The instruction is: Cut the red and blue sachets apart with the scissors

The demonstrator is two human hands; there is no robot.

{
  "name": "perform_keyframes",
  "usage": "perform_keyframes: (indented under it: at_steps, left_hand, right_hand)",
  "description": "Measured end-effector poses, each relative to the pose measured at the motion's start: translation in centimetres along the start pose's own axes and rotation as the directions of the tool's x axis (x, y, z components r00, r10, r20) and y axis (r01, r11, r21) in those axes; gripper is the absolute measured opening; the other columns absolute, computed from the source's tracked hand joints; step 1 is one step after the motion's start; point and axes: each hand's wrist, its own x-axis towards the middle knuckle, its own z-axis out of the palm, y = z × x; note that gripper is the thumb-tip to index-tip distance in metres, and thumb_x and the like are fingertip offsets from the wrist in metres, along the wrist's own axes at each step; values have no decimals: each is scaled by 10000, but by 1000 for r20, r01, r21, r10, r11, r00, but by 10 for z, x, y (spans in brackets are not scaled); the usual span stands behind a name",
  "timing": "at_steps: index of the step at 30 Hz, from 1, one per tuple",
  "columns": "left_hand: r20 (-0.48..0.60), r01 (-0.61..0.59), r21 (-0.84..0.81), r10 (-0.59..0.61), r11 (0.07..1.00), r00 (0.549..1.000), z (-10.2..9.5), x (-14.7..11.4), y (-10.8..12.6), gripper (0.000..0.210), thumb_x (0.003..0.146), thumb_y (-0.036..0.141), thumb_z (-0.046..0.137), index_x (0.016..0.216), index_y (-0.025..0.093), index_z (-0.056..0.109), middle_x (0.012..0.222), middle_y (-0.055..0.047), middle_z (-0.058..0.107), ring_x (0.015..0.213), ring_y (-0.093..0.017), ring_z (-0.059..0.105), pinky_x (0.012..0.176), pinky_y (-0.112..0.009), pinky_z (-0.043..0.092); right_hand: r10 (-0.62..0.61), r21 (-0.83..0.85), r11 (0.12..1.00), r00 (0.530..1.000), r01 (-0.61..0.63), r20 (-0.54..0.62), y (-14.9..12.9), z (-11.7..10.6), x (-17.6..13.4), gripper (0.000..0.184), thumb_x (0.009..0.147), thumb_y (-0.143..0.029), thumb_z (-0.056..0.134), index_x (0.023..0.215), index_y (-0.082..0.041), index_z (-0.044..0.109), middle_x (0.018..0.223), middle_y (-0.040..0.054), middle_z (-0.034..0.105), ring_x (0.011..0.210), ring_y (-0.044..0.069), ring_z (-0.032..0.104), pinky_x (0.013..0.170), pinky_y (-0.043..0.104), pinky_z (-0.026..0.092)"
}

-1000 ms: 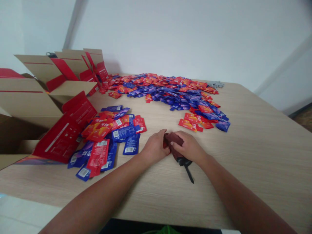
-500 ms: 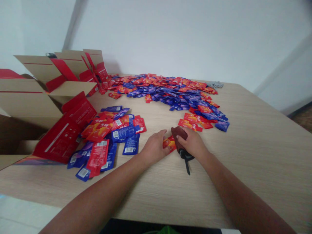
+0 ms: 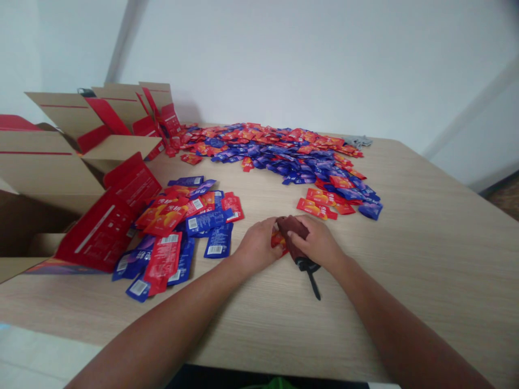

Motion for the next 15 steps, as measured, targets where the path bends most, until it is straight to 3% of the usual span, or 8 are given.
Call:
perform_keyframes:
  at_steps: [4, 7, 10, 15]
  left_hand:
    - [-3, -13, -29, 13, 1000, 1000, -3, 0, 3, 511, 818, 218, 713, 1323, 210, 634, 1146, -90, 752, 1035, -283, 715, 914, -393, 571]
    - [9, -7, -32, 8, 999, 1000, -4, 0, 5, 540, 816, 224, 717, 1348, 216, 621, 1161, -87, 752, 1034, -281, 717, 905, -393, 576]
    - [12, 32, -3, -32, 999, 999, -2, -1, 3, 638, 800, 230, 739, 1418, 204, 582, 1219, -103, 746, 1070, -293, 717, 948, -414, 579]
    - [3, 53, 21, -53, 998, 999, 4, -2, -5, 733, 814, 276, 754, 1501, 156, 527, 1284, -145, 730, 1164, -322, 704, 1007, -435, 570]
  right_hand:
    - [-7, 17, 1000, 999, 6, 49, -2, 1, -1, 271, 930, -306, 682, 1185, -220, 707, 1085, 63, 763, 947, 232, 681, 828, 338, 485]
    - [34, -13, 999, 998, -34, 53, 0, 1, 1, 213, 919, -313, 690, 1109, -221, 713, 1019, 59, 765, 900, 234, 679, 795, 337, 477]
    - [98, -39, 994, 995, -97, 9, 5, 1, 4, 198, 909, -309, 695, 1087, -226, 717, 1014, 61, 772, 892, 238, 686, 793, 337, 485]
    - [181, -77, 980, 982, -185, -59, 14, 0, 4, 324, 909, -315, 702, 1215, -207, 716, 1132, 101, 779, 956, 262, 713, 832, 357, 514]
